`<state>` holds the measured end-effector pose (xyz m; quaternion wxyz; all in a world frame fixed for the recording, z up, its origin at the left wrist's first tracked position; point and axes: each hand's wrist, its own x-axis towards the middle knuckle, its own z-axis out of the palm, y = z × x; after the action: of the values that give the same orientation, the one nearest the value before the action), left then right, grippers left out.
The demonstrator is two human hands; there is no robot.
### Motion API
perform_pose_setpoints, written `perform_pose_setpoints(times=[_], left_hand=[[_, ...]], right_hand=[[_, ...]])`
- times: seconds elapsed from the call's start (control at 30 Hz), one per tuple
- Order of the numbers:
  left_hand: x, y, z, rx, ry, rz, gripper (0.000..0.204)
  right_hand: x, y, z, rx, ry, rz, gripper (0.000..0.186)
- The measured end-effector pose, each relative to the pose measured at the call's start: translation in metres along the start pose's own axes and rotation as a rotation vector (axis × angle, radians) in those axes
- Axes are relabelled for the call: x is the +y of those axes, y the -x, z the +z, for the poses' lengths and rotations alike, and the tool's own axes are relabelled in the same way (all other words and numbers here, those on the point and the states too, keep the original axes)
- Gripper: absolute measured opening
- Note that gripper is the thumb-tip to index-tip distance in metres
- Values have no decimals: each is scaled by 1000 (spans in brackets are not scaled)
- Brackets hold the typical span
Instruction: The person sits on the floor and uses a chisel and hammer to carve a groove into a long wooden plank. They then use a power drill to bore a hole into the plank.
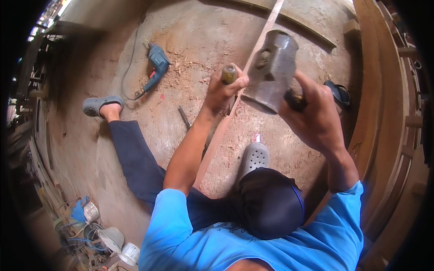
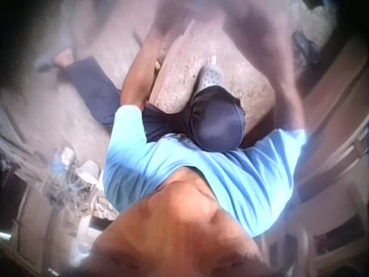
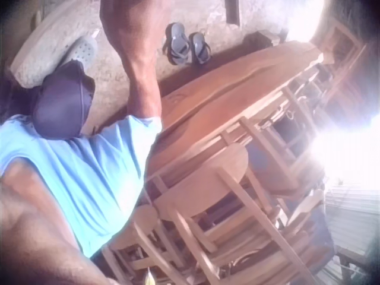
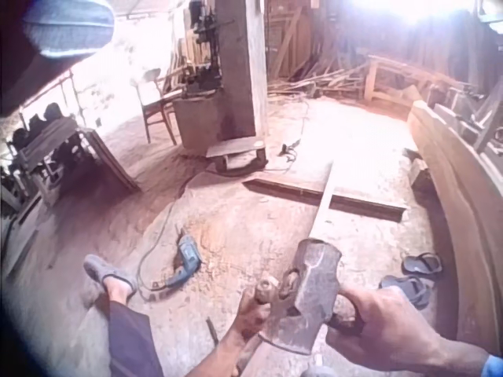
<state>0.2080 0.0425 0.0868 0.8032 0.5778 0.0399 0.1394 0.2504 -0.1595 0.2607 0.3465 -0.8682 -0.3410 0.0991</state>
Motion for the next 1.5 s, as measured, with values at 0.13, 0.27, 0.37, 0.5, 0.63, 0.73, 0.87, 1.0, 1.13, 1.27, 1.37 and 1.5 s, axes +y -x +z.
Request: perform_pose_setpoints(times=[0.13, 0.27, 0.37, 0.5, 0.63, 0.73, 0.87, 1.0, 1.13, 1.27, 1.37, 1.5], left_hand=[[-6, 14, 0, -72, -133, 134, 19], [-32, 36, -7, -38, -34, 59, 17], [-46, 42, -15, -88, -392, 389, 38], [-45, 39, -14, -38, -425, 9, 38], [-33, 47, -3, -8, 24, 169, 28], [-29, 55, 0, 41, 272, -51, 26], [-30, 42, 0, -22, -222, 175, 26], [-32, 2, -8, 13, -108, -396, 46], [-45, 9, -3, -104, -401, -119, 36], [-42, 55, -8, -256, -436, 253, 28], [-18, 76, -17, -109, -374, 262, 31], [20, 88, -70, 297, -165, 242, 40]], right_hand=[[-4, 1, -6, 76, -80, -106, 35], [-3, -3, 16, 60, -249, -208, 32], [-10, -14, 41, -233, 167, -22, 22], [-18, -17, 42, -432, 328, 55, 22], [-13, -1, 29, -73, -177, -169, 24], [1, 2, 41, 136, -123, -357, 27], [24, -4, 65, -220, 219, 52, 23], [57, 9, 82, -168, -47, 128, 18], [116, 61, 122, -126, -184, 517, 14], [207, 116, 155, -158, -68, 751, 16], [262, 152, 170, -162, 114, 759, 21], [295, 183, 184, -126, 290, 771, 35]])
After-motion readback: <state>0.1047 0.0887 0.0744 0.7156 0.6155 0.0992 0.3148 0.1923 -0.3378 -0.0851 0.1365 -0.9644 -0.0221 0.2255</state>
